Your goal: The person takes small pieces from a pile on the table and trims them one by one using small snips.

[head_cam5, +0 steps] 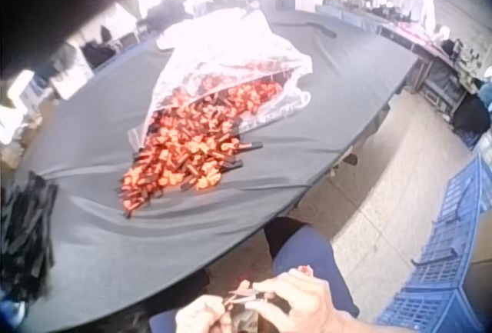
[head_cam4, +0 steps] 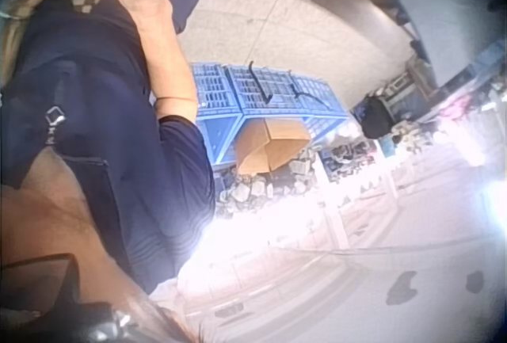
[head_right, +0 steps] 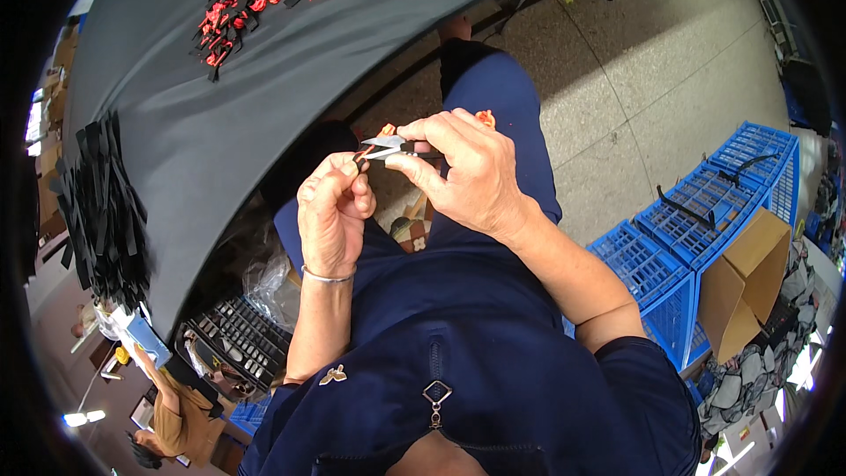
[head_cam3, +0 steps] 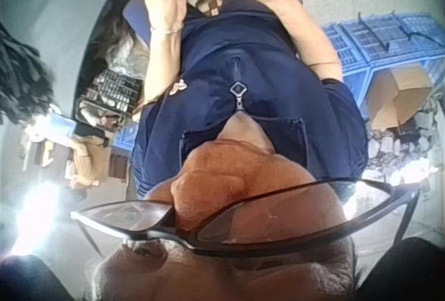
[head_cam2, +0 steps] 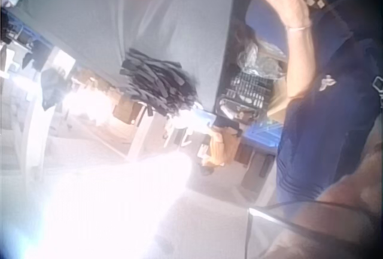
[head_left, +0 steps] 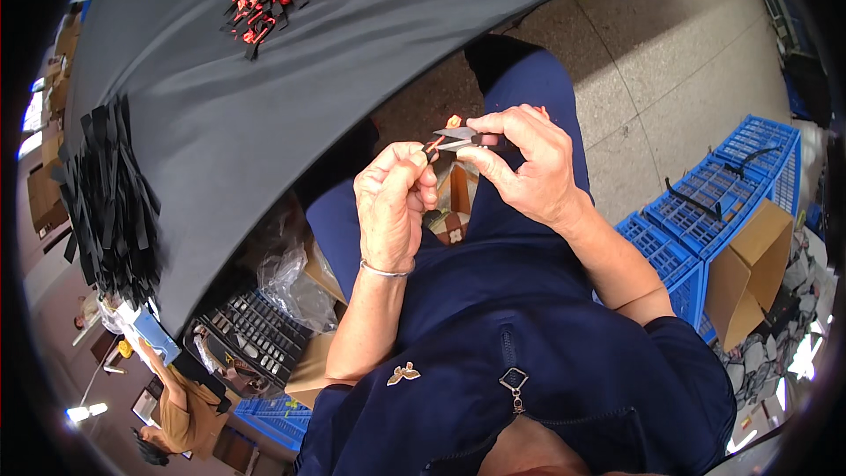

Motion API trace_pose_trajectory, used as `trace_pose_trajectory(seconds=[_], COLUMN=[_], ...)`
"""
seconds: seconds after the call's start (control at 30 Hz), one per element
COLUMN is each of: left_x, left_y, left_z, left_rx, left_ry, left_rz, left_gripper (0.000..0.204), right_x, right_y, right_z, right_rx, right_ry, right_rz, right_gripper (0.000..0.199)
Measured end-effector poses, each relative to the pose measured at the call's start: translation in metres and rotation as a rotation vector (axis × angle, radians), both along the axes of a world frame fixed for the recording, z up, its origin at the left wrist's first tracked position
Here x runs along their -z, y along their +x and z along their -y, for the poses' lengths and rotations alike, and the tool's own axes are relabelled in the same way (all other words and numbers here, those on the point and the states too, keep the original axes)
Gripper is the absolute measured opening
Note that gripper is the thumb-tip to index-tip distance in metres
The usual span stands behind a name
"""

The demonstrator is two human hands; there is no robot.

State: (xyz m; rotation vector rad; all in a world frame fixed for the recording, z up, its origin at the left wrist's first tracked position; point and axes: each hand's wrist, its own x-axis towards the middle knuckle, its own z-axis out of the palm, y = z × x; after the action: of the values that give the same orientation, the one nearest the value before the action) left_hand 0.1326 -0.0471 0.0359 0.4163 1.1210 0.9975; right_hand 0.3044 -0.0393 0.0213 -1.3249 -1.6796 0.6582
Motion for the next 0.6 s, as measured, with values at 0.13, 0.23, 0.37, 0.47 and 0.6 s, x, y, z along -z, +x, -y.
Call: trace_pose_trajectory(seconds=[0.13,0.23,0.37,0.47,0.6], left_x=[0.001,0.006,0.018,0.016,0.009], left_y=[0.003,0.001,-0.003,-0.001,0.005], left_z=[0.0,0.0,0.002,0.003,0.001], left_rx=[0.003,0.032,-0.021,-0.034,-0.054], left_ry=[-0.003,0.02,-0.056,-0.04,0.016], left_rz=[0.001,0.012,0.034,0.04,-0.022], left_gripper=[0.009,0.009,0.008,0.009,0.009], right_x=[0.006,0.011,0.004,0.003,-0.007], right_y=[-0.002,0.002,0.014,0.013,0.009], right_z=[0.001,0.005,-0.001,-0.005,0.004], right_rx=[-0.028,-0.287,-0.331,-0.026,0.092], right_ry=[-0.059,-0.717,-0.541,-0.509,-0.529], right_rz=[-0.06,-1.151,-1.198,-0.724,-0.545], right_gripper=[0.022,0.023,0.021,0.021,0.018])
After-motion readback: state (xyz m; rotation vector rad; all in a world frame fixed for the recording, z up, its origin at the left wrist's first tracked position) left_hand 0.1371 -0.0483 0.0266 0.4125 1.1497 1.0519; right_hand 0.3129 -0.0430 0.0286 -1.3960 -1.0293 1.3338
